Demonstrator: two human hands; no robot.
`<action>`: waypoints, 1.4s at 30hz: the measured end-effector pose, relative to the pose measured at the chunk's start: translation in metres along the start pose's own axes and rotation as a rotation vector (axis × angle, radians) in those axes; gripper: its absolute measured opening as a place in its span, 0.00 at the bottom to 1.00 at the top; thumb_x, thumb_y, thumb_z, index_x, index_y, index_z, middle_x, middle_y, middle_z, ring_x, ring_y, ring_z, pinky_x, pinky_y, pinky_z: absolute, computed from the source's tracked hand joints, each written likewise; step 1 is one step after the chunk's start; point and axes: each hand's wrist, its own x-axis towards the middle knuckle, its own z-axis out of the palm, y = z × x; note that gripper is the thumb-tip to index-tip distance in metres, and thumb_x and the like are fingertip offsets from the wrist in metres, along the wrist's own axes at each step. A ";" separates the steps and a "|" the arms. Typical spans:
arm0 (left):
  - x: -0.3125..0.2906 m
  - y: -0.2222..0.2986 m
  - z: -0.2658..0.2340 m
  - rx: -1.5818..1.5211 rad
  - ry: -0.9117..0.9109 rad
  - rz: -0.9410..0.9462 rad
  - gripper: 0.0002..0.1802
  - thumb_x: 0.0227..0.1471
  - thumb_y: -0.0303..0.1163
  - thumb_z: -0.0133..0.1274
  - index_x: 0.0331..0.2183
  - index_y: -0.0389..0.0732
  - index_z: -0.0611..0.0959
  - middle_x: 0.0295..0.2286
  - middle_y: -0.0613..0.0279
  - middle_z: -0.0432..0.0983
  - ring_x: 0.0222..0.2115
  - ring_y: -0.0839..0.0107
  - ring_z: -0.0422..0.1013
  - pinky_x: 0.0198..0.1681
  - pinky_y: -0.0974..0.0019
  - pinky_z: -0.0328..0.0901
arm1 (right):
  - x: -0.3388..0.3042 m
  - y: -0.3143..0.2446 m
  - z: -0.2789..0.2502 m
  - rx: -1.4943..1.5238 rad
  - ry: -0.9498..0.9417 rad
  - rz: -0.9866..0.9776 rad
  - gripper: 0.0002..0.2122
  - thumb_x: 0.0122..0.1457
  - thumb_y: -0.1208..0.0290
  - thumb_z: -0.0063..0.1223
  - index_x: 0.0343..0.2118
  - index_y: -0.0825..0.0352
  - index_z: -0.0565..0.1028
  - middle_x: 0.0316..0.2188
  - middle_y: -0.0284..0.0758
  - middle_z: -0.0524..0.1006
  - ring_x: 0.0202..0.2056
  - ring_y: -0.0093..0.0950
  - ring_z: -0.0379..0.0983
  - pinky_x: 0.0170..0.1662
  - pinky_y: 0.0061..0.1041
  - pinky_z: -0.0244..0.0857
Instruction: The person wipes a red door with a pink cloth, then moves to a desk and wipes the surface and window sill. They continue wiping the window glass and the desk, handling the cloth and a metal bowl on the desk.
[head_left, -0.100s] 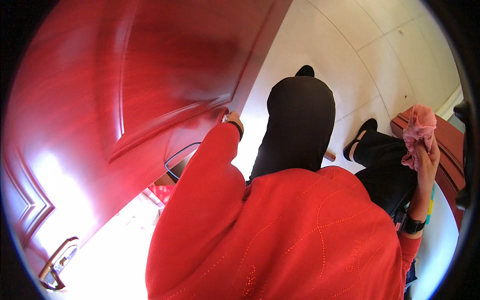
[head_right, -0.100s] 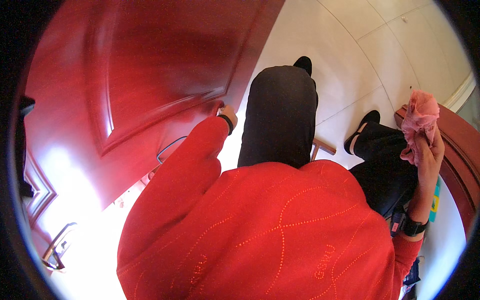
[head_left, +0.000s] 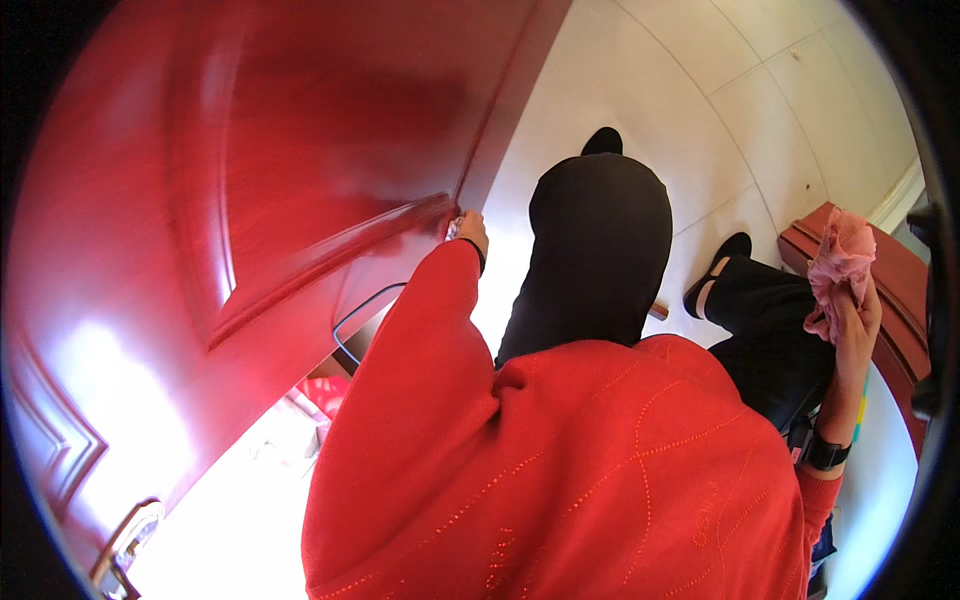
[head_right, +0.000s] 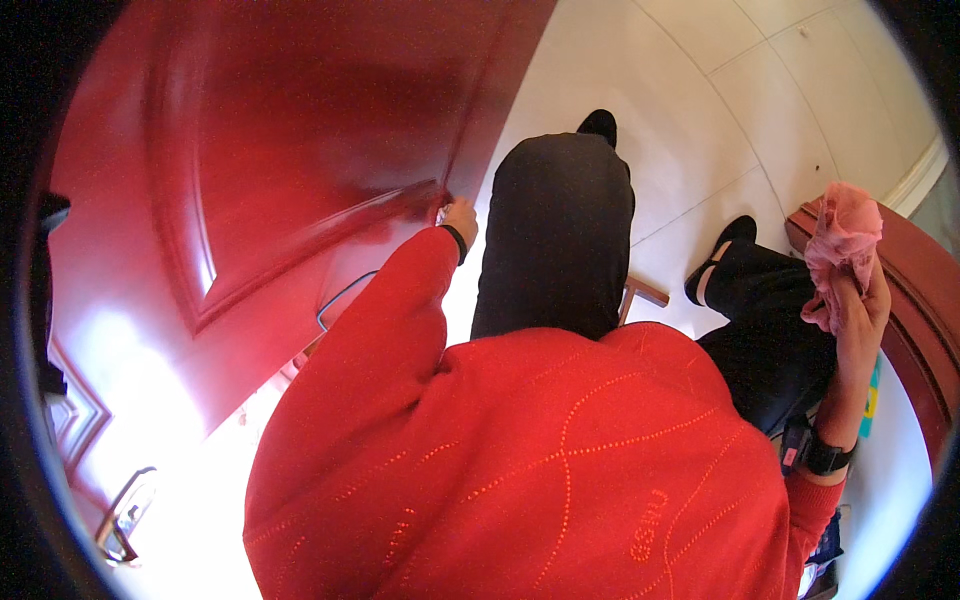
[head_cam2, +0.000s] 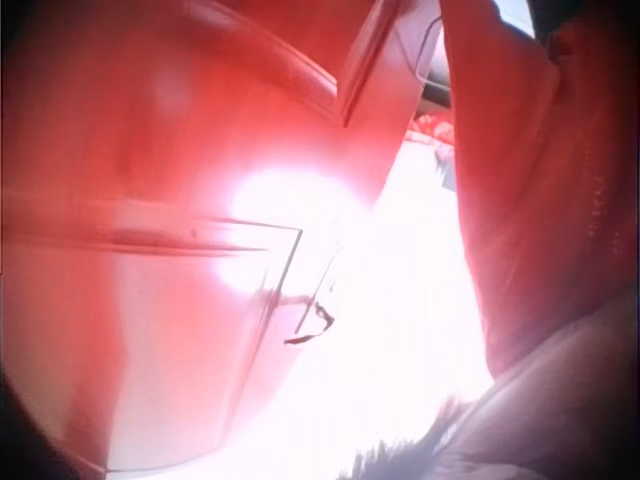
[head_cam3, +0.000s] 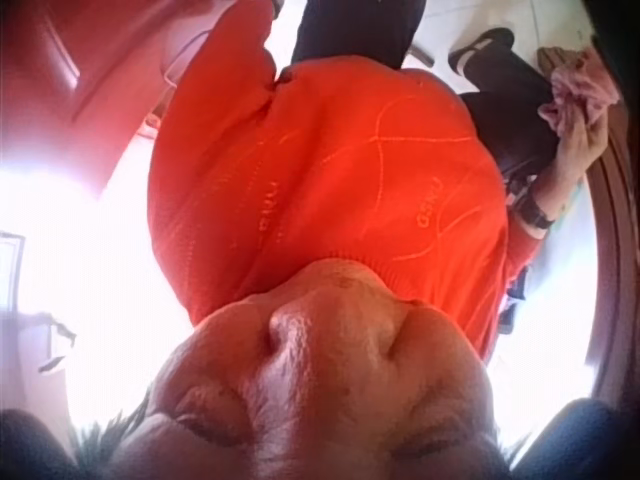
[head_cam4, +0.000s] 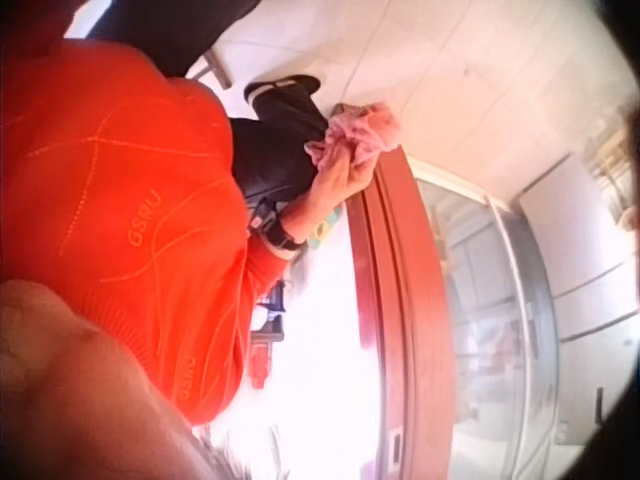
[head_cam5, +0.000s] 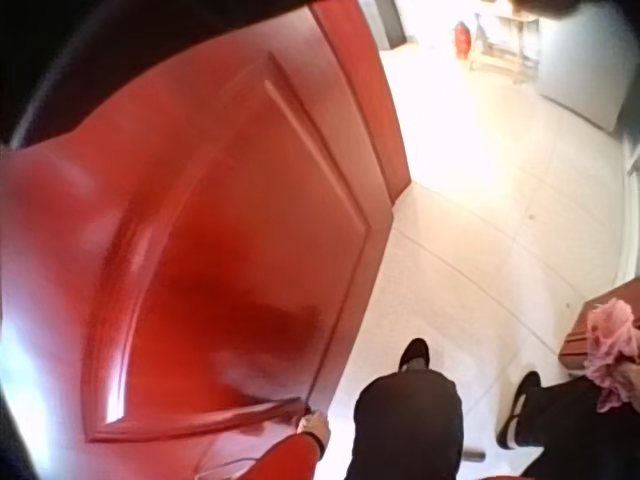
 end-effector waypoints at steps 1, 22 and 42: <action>0.006 -0.004 -0.004 -0.072 0.081 -0.088 0.18 0.59 0.37 0.45 0.45 0.45 0.85 0.49 0.57 0.74 0.51 0.60 0.64 0.50 0.46 0.55 | -0.001 -0.002 0.000 -0.006 0.003 0.011 0.14 0.63 0.75 0.44 0.51 0.71 0.69 0.26 0.33 0.74 0.18 0.21 0.72 0.18 0.16 0.66; -0.083 0.002 -0.043 -0.117 0.137 -0.217 0.18 0.59 0.37 0.43 0.42 0.47 0.87 0.45 0.59 0.79 0.48 0.61 0.69 0.49 0.52 0.56 | 0.010 0.005 -0.001 0.043 -0.132 -0.080 0.21 0.60 0.78 0.38 0.57 0.71 0.67 0.28 0.32 0.75 0.17 0.18 0.71 0.18 0.13 0.65; -0.217 -0.029 -0.092 -0.318 0.217 -0.368 0.15 0.48 0.39 0.58 0.39 0.47 0.87 0.41 0.63 0.80 0.50 0.62 0.66 0.49 0.54 0.55 | 0.093 0.040 -0.034 -0.010 -0.368 -0.192 0.21 0.51 0.85 0.35 0.49 0.71 0.73 0.26 0.31 0.74 0.18 0.18 0.69 0.18 0.16 0.64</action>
